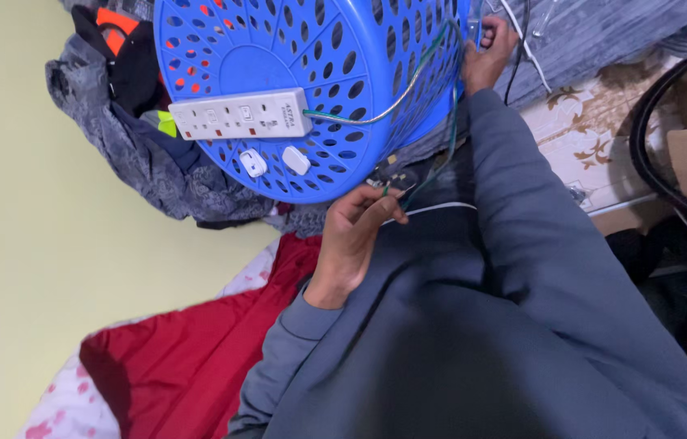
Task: The person holds a small black electronic component and uses a knife to strip the insulation from a green wire. They then use a screwdriver to tighten a screw on the component, securing the wire in place.
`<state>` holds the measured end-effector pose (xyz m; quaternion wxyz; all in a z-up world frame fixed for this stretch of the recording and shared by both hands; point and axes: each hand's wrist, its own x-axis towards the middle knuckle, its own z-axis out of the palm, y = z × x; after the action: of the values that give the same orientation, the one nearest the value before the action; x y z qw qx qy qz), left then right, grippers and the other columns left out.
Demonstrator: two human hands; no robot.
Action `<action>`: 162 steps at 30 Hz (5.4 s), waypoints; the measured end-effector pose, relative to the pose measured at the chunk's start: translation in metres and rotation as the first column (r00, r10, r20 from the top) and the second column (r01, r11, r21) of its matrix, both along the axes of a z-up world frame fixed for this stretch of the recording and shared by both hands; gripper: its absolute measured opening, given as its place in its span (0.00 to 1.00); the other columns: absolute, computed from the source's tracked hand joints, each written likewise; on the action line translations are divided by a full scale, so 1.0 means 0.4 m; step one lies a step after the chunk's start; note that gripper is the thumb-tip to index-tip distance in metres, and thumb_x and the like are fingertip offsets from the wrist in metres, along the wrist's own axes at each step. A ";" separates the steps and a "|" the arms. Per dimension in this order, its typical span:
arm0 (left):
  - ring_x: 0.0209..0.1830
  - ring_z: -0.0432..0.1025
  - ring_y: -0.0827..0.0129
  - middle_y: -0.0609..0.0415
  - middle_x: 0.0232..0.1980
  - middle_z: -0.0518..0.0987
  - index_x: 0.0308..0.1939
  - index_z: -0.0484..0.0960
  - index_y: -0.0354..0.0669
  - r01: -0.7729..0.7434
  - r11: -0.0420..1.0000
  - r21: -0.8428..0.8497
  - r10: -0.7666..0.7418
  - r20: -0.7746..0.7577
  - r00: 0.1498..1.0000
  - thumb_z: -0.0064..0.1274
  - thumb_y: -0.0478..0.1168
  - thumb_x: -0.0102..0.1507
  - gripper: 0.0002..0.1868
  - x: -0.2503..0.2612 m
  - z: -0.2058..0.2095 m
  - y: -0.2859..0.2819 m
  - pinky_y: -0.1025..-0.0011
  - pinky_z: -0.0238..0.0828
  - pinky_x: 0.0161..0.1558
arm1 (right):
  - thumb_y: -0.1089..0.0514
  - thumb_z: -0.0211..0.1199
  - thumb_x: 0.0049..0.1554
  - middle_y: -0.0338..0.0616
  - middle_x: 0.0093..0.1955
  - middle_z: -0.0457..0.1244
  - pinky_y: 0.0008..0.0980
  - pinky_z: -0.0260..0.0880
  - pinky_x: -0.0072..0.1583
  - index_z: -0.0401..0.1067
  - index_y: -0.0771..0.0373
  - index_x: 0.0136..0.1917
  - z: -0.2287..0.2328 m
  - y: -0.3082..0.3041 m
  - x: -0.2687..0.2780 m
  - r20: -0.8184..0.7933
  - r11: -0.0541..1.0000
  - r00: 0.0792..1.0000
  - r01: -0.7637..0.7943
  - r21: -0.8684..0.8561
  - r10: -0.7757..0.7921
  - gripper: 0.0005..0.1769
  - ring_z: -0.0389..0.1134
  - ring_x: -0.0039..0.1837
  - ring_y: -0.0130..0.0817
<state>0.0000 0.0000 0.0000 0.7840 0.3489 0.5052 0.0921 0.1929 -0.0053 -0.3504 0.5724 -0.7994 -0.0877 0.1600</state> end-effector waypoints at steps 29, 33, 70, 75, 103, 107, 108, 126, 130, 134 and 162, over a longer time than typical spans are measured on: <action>0.46 0.72 0.70 0.51 0.43 0.78 0.50 0.77 0.32 0.026 0.996 -0.086 0.003 0.322 0.947 0.49 0.39 0.74 0.10 -0.101 -0.038 0.062 0.71 0.67 0.56 | 0.60 0.62 0.75 0.40 0.49 0.60 0.26 0.63 0.44 0.57 0.60 0.65 0.546 -0.286 -0.130 0.040 0.971 0.998 -0.055 0.231 0.047 0.15 0.60 0.42 0.23; 0.43 0.71 0.73 0.53 0.40 0.78 0.51 0.78 0.30 0.119 0.992 -0.050 -0.095 0.342 0.935 0.49 0.40 0.74 0.13 -0.085 -0.032 0.072 0.74 0.65 0.52 | 0.62 0.59 0.70 0.39 0.57 0.60 0.27 0.66 0.52 0.59 0.65 0.67 0.825 -0.325 -0.243 -0.007 0.949 0.961 -0.273 0.155 0.278 0.15 0.61 0.51 0.25; 0.45 0.74 0.75 0.52 0.47 0.81 0.54 0.79 0.30 0.157 0.970 0.183 -0.225 0.458 0.860 0.53 0.29 0.71 0.08 -0.046 0.070 0.038 0.75 0.72 0.50 | 0.38 0.41 0.73 0.50 0.35 0.57 0.42 0.62 0.42 0.65 0.66 0.47 1.018 -0.292 -0.282 0.175 0.818 0.799 -0.560 -0.134 0.575 0.30 0.63 0.38 0.49; 0.51 0.77 0.71 0.50 0.52 0.81 0.56 0.76 0.30 0.156 0.965 0.209 -0.242 0.500 0.832 0.50 0.25 0.71 0.09 -0.050 0.064 0.048 0.71 0.75 0.58 | 0.37 0.41 0.72 0.50 0.33 0.55 0.42 0.60 0.41 0.64 0.65 0.46 1.021 -0.285 -0.281 0.153 0.825 0.811 -0.557 -0.096 0.565 0.30 0.61 0.35 0.48; 0.39 0.66 0.75 0.55 0.44 0.78 0.52 0.77 0.34 0.047 0.998 -0.030 -0.021 0.573 0.819 0.52 0.39 0.73 0.10 -0.056 0.068 0.037 0.75 0.64 0.45 | 0.36 0.41 0.73 0.52 0.40 0.62 0.45 0.65 0.46 0.67 0.66 0.48 1.115 -0.198 -0.238 0.362 0.760 0.680 -0.631 -0.156 0.638 0.31 0.67 0.44 0.54; 0.37 0.65 0.77 0.57 0.42 0.77 0.48 0.76 0.40 0.060 0.998 -0.032 -0.028 0.602 0.798 0.54 0.39 0.73 0.07 -0.050 0.086 0.036 0.75 0.62 0.43 | 0.35 0.42 0.72 0.52 0.38 0.60 0.46 0.64 0.45 0.66 0.66 0.47 1.108 -0.202 -0.241 0.363 0.769 0.688 -0.620 -0.154 0.628 0.32 0.66 0.42 0.53; 0.37 0.65 0.77 0.58 0.41 0.76 0.47 0.75 0.40 0.067 0.997 -0.034 -0.033 0.604 0.796 0.54 0.39 0.73 0.06 -0.051 0.087 0.035 0.75 0.62 0.43 | 0.34 0.42 0.71 0.52 0.37 0.59 0.45 0.63 0.44 0.66 0.66 0.46 1.107 -0.203 -0.241 0.359 0.771 0.692 -0.617 -0.155 0.626 0.33 0.65 0.41 0.53; 0.39 0.66 0.81 0.60 0.42 0.75 0.49 0.76 0.38 0.150 0.954 0.259 -0.264 0.495 0.828 0.55 0.38 0.73 0.07 -0.058 0.075 0.020 0.78 0.63 0.42 | 0.31 0.39 0.71 0.52 0.35 0.55 0.43 0.57 0.41 0.62 0.67 0.42 0.994 -0.248 -0.276 0.364 0.841 0.771 -0.537 -0.069 0.522 0.37 0.61 0.37 0.50; 0.38 0.68 0.79 0.58 0.41 0.77 0.47 0.76 0.38 0.090 0.986 0.143 -0.151 0.510 0.847 0.53 0.38 0.72 0.06 -0.036 0.072 0.009 0.77 0.66 0.42 | 0.30 0.38 0.71 0.48 0.39 0.59 0.38 0.60 0.43 0.65 0.65 0.44 0.980 -0.249 -0.252 0.364 0.821 0.762 -0.570 -0.014 0.535 0.37 0.64 0.39 0.44; 0.40 0.70 0.78 0.56 0.41 0.78 0.45 0.74 0.38 0.102 0.985 0.137 -0.160 0.521 0.838 0.50 0.38 0.73 0.06 -0.032 0.071 0.015 0.77 0.68 0.45 | 0.34 0.55 0.67 0.44 0.41 0.64 0.35 0.64 0.44 0.69 0.67 0.48 1.023 -0.236 -0.256 0.343 0.846 0.808 -0.529 0.065 0.479 0.31 0.67 0.42 0.34; 0.43 0.73 0.77 0.55 0.41 0.80 0.46 0.80 0.35 0.297 0.951 0.090 -0.301 0.495 0.815 0.52 0.40 0.73 0.10 -0.011 0.065 0.040 0.77 0.69 0.50 | 0.55 0.63 0.69 0.43 0.51 0.61 0.26 0.66 0.52 0.70 0.66 0.52 1.082 -0.196 -0.218 0.382 0.874 0.867 -0.425 0.234 0.319 0.11 0.64 0.49 0.27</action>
<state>-0.0042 0.0159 0.0261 0.8912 0.3912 0.2221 0.0578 0.1059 -0.0836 0.0823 0.6254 -0.6820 -0.3610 0.1161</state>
